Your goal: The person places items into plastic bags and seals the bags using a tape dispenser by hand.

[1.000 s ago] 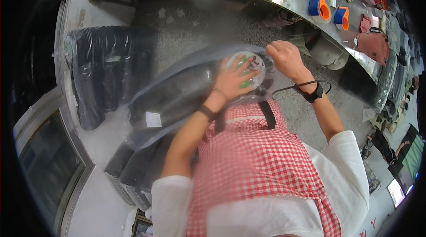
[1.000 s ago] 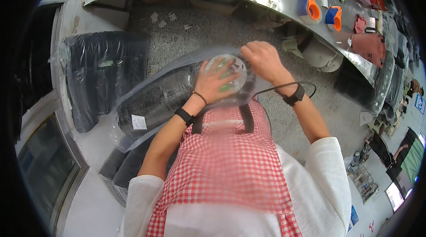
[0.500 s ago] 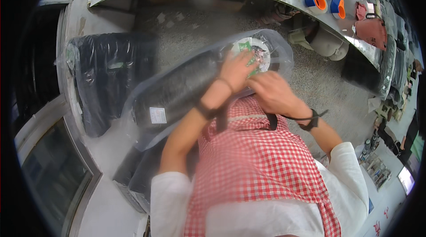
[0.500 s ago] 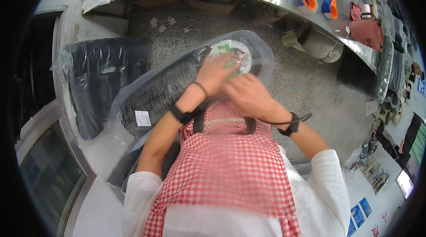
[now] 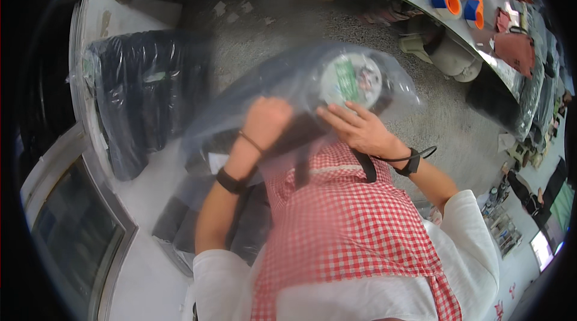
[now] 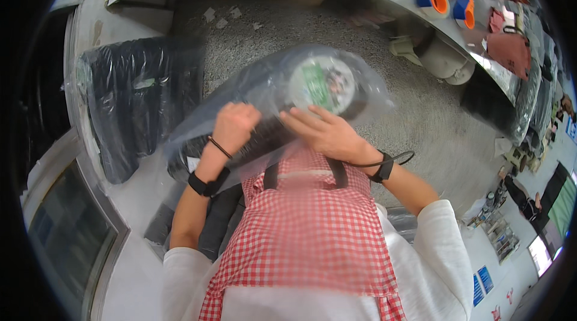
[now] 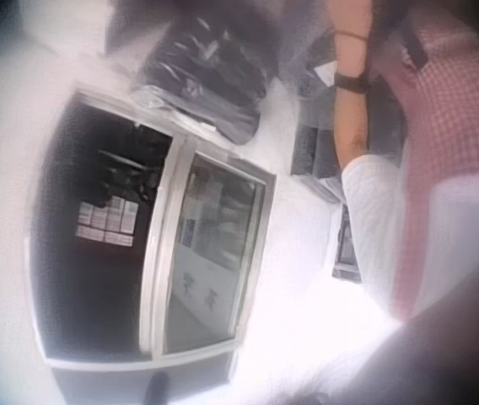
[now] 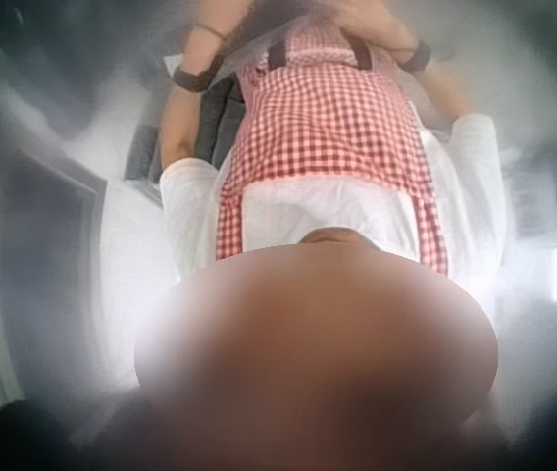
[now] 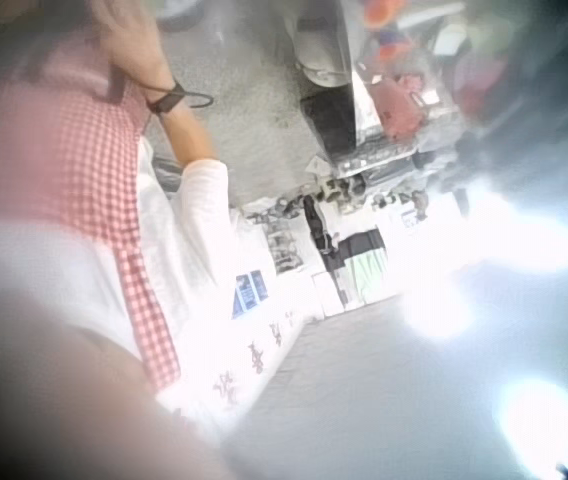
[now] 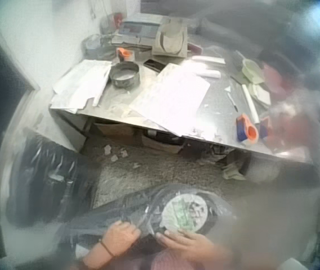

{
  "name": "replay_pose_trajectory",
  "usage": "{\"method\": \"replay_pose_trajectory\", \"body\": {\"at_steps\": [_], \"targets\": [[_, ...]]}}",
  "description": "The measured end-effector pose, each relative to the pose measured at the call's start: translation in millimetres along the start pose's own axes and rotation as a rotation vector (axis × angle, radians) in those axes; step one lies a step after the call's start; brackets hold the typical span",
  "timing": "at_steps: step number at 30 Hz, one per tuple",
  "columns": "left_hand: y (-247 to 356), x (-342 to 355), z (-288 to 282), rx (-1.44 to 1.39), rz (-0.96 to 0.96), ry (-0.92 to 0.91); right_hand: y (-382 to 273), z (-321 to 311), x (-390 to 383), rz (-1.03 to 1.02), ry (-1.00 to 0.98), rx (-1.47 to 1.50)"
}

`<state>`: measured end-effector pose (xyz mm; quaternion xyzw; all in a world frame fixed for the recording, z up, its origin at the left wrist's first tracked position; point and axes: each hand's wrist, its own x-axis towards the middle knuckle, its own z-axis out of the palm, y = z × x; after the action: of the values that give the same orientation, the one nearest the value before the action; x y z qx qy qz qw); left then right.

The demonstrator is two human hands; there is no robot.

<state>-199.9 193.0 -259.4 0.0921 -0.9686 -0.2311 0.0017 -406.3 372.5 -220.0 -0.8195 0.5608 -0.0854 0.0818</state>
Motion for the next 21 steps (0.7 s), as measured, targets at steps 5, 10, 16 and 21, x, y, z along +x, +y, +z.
{"method": "replay_pose_trajectory", "body": {"at_steps": [5, 10, 16, 21], "targets": [[35, -16, 19, -0.122, 0.072, -0.294, -11, 32, 3, 0.079, -0.238, 0.199], [-66, 54, 16, -0.962, 0.113, -0.742, -18, 32, -21, 0.004, -0.424, 0.285], [-151, 54, 224, -0.496, -0.796, -0.911, -23, 38, -59, 0.073, -0.544, 0.416], [-160, 53, 259, -0.741, -0.678, -0.902, -3, 35, -37, 0.061, -0.53, 0.439]]}}
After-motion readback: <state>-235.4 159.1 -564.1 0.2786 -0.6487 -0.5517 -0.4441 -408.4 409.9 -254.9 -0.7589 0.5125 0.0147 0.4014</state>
